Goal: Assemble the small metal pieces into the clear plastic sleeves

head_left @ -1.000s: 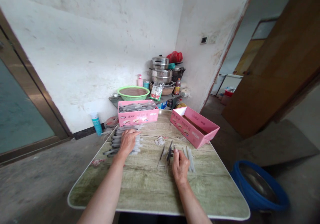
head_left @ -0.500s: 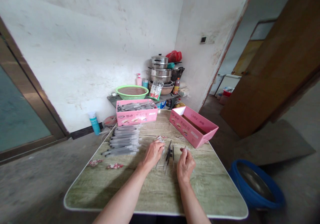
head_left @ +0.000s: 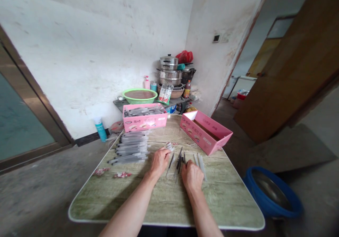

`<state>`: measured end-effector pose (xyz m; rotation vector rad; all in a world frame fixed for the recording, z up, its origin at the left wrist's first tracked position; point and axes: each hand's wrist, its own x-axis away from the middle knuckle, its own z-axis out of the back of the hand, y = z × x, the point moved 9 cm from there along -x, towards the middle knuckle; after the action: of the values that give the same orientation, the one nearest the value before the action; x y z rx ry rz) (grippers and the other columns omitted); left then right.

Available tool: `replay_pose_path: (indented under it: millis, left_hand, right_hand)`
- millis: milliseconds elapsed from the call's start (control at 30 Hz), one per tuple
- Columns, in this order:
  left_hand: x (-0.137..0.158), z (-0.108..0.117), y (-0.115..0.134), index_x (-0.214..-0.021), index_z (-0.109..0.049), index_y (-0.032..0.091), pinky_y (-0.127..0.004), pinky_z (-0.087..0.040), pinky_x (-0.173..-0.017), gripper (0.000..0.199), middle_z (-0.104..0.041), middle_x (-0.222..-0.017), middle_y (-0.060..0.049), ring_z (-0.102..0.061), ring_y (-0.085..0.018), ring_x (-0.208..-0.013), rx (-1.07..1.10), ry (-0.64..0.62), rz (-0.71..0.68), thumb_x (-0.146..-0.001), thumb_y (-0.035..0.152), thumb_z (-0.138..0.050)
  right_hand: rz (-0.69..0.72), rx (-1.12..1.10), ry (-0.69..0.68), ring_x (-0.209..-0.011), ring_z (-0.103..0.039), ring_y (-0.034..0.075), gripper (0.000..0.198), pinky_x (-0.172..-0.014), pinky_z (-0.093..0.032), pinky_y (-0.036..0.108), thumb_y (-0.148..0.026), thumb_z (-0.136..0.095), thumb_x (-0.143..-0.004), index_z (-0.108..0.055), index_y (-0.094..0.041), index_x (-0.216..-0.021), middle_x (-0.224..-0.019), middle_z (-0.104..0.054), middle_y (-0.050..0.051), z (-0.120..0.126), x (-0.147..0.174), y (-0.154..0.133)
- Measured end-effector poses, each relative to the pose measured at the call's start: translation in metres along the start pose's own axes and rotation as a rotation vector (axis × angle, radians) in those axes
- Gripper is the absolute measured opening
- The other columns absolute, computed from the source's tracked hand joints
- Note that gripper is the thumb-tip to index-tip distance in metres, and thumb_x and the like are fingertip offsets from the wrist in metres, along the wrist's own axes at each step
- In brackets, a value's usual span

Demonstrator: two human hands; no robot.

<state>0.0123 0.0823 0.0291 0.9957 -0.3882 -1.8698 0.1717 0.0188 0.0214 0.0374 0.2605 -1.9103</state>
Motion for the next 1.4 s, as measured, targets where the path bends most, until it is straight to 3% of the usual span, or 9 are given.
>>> replay_pose_path:
  millis: [300,467,633,800,867,967,1033,1167,1400]
  left_hand:
    - [-0.001,0.003,-0.001,-0.085,-0.074,0.020,-0.030,-0.048,-0.072,0.020,-0.071,-0.083,-0.005,-0.065,-0.019,-0.078,0.218,0.026,0.045,-0.081,0.017,-0.055]
    - [0.001,-0.022,-0.021,-0.086,-0.072,0.016,-0.025,-0.045,-0.048,0.024,-0.066,-0.064,-0.004,-0.059,-0.016,-0.053,0.621,-0.078,0.283,-0.080,0.035,-0.060]
    - [0.003,-0.038,-0.022,-0.101,-0.066,0.010,-0.025,-0.047,-0.045,0.046,-0.067,-0.076,-0.007,-0.062,-0.016,-0.059,0.925,-0.175,0.358,-0.076,0.049,-0.065]
    - [0.004,-0.038,-0.016,-0.083,-0.064,0.010,-0.021,-0.046,-0.043,0.042,-0.065,-0.072,-0.006,-0.061,-0.014,-0.057,0.973,-0.240,0.367,-0.074,0.050,-0.068]
    - [0.004,-0.034,-0.016,-0.082,-0.061,0.011,-0.020,-0.044,-0.041,0.042,-0.065,-0.070,-0.006,-0.061,-0.013,-0.054,0.987,-0.215,0.383,-0.074,0.052,-0.067]
    - [0.004,-0.029,-0.020,-0.086,-0.059,0.012,-0.020,-0.044,-0.040,0.045,-0.066,-0.071,-0.006,-0.061,-0.013,-0.052,1.017,-0.152,0.418,-0.074,0.055,-0.066]
    - [0.004,-0.026,-0.021,-0.087,-0.058,0.013,-0.020,-0.043,-0.040,0.047,-0.066,-0.070,-0.005,-0.061,-0.013,-0.052,1.027,-0.130,0.433,-0.073,0.056,-0.067]
    - [0.004,-0.022,-0.025,-0.084,-0.057,0.013,-0.019,-0.042,-0.040,0.048,-0.065,-0.066,-0.004,-0.060,-0.013,-0.050,1.022,-0.092,0.449,-0.070,0.057,-0.068]
    - [0.003,-0.018,-0.031,-0.083,-0.056,0.014,-0.019,-0.041,-0.040,0.046,-0.063,-0.064,-0.002,-0.058,-0.012,-0.049,1.034,-0.027,0.434,-0.072,0.057,-0.067]
  right_hand:
    - [-0.028,-0.010,0.002,-0.073,-0.071,0.026,0.023,-0.059,-0.044,0.028,-0.022,-0.043,-0.089,-0.065,-0.016,-0.084,-0.078,-0.073,0.014,-0.002,-0.003,0.005]
    - [-0.070,-0.114,0.049,-0.068,-0.070,0.023,0.022,-0.056,-0.039,0.026,-0.028,-0.047,-0.089,-0.066,-0.018,-0.084,-0.072,-0.072,0.011,-0.003,-0.007,0.013]
    - [0.203,-0.376,0.165,-0.060,-0.066,0.016,0.025,-0.054,-0.034,0.022,-0.033,-0.046,-0.091,-0.065,-0.018,-0.084,-0.067,-0.069,0.004,0.007,0.002,-0.013]
    - [0.366,-0.467,0.170,-0.056,-0.062,0.013,0.027,-0.054,-0.033,0.021,-0.033,-0.046,-0.093,-0.063,-0.017,-0.080,-0.063,-0.066,0.002,0.010,0.011,-0.032]
    - [0.278,-0.423,0.190,-0.059,-0.064,0.015,0.028,-0.054,-0.034,0.021,-0.034,-0.044,-0.094,-0.065,-0.018,-0.084,-0.066,-0.068,0.003,0.012,0.007,-0.022]
    - [-0.044,-0.239,0.233,-0.065,-0.067,0.018,0.029,-0.056,-0.036,0.023,-0.033,-0.041,-0.096,-0.066,-0.020,-0.093,-0.077,-0.072,0.007,0.017,-0.001,0.016]
    - [-0.188,-0.109,0.189,-0.068,-0.068,0.021,0.027,-0.057,-0.039,0.025,-0.031,-0.041,-0.095,-0.066,-0.021,-0.095,-0.081,-0.072,0.010,0.017,-0.005,0.036]
    - [-0.249,0.001,0.083,-0.074,-0.070,0.026,0.024,-0.060,-0.043,0.030,-0.030,-0.046,-0.092,-0.066,-0.017,-0.093,-0.082,-0.072,0.014,0.011,-0.008,0.051]
    - [-0.224,-0.005,0.015,-0.078,-0.071,0.029,0.025,-0.064,-0.046,0.034,-0.029,-0.047,-0.090,-0.068,-0.015,-0.087,-0.084,-0.072,0.017,0.004,-0.009,0.046]
